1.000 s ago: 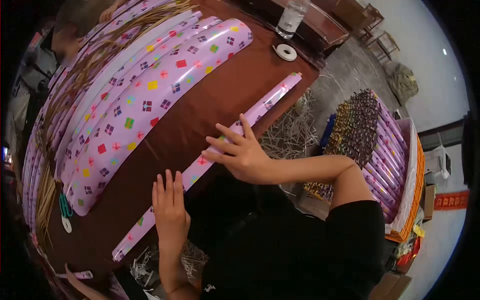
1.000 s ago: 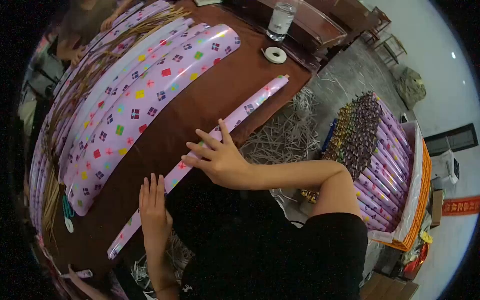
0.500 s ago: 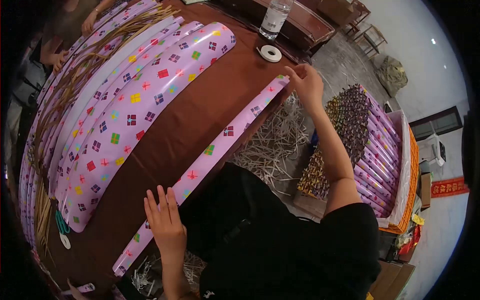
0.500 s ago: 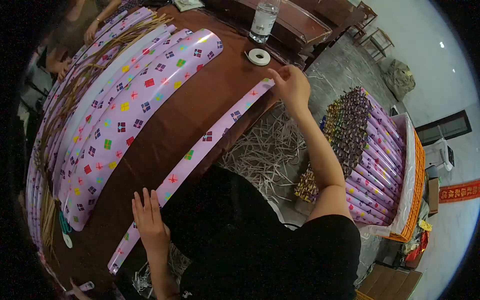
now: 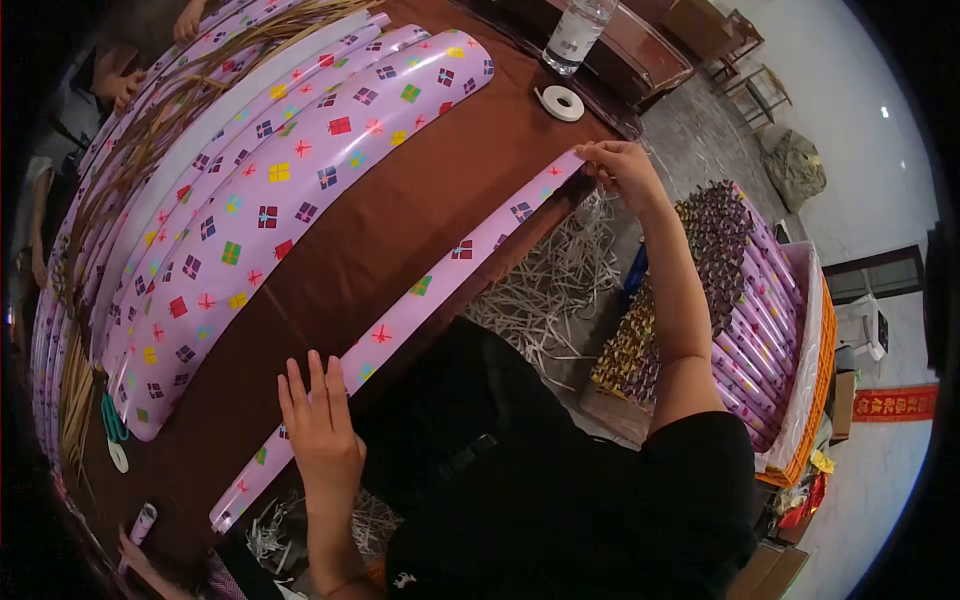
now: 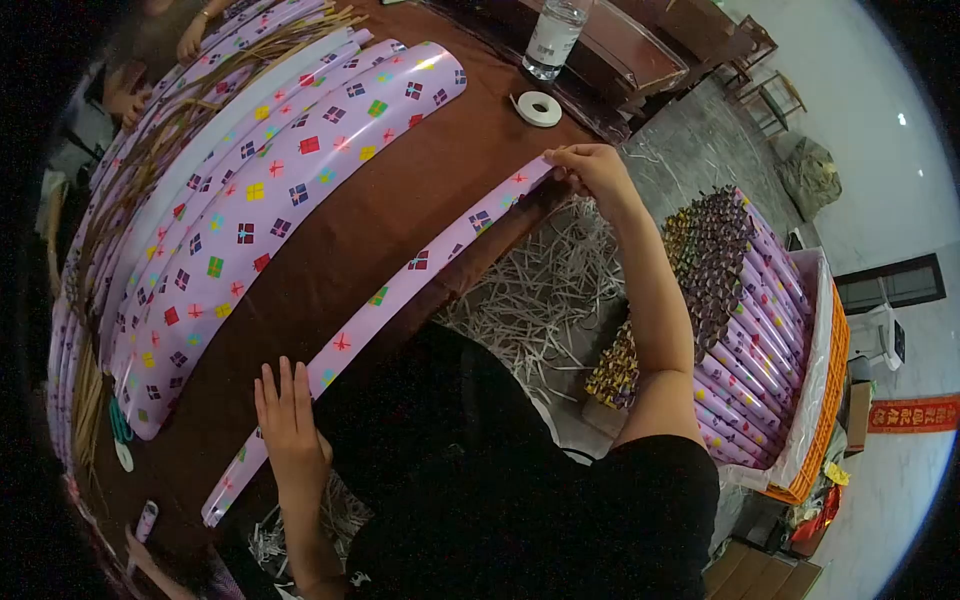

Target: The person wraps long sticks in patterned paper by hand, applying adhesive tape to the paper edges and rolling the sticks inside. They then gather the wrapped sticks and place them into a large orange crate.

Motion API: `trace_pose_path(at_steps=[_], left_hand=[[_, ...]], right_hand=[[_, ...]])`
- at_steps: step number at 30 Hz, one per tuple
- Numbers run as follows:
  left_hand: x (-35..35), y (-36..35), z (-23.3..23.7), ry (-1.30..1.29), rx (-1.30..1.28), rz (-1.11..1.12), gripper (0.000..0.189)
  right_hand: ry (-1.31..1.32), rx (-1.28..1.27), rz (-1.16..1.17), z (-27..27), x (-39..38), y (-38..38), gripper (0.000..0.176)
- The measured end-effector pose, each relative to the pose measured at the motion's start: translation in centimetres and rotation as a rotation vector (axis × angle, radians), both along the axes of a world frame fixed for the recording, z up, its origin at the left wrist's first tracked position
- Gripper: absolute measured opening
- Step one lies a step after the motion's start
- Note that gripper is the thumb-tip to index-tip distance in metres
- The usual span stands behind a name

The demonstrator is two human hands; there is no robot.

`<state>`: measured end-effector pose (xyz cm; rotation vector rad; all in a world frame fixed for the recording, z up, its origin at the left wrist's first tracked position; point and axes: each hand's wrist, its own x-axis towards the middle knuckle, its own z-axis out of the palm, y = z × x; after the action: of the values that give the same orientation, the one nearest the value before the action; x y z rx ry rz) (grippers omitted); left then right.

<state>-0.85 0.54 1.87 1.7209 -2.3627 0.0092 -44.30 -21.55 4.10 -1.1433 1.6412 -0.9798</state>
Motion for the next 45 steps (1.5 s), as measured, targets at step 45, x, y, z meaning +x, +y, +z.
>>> trace_pose_path(at_steps=[45], left_hand=[[0.0,0.0,0.8,-0.005,0.104,0.018,0.076]], right_hand=[[1.041,0.080,0.135,4.0,0.2,0.5,0.034]])
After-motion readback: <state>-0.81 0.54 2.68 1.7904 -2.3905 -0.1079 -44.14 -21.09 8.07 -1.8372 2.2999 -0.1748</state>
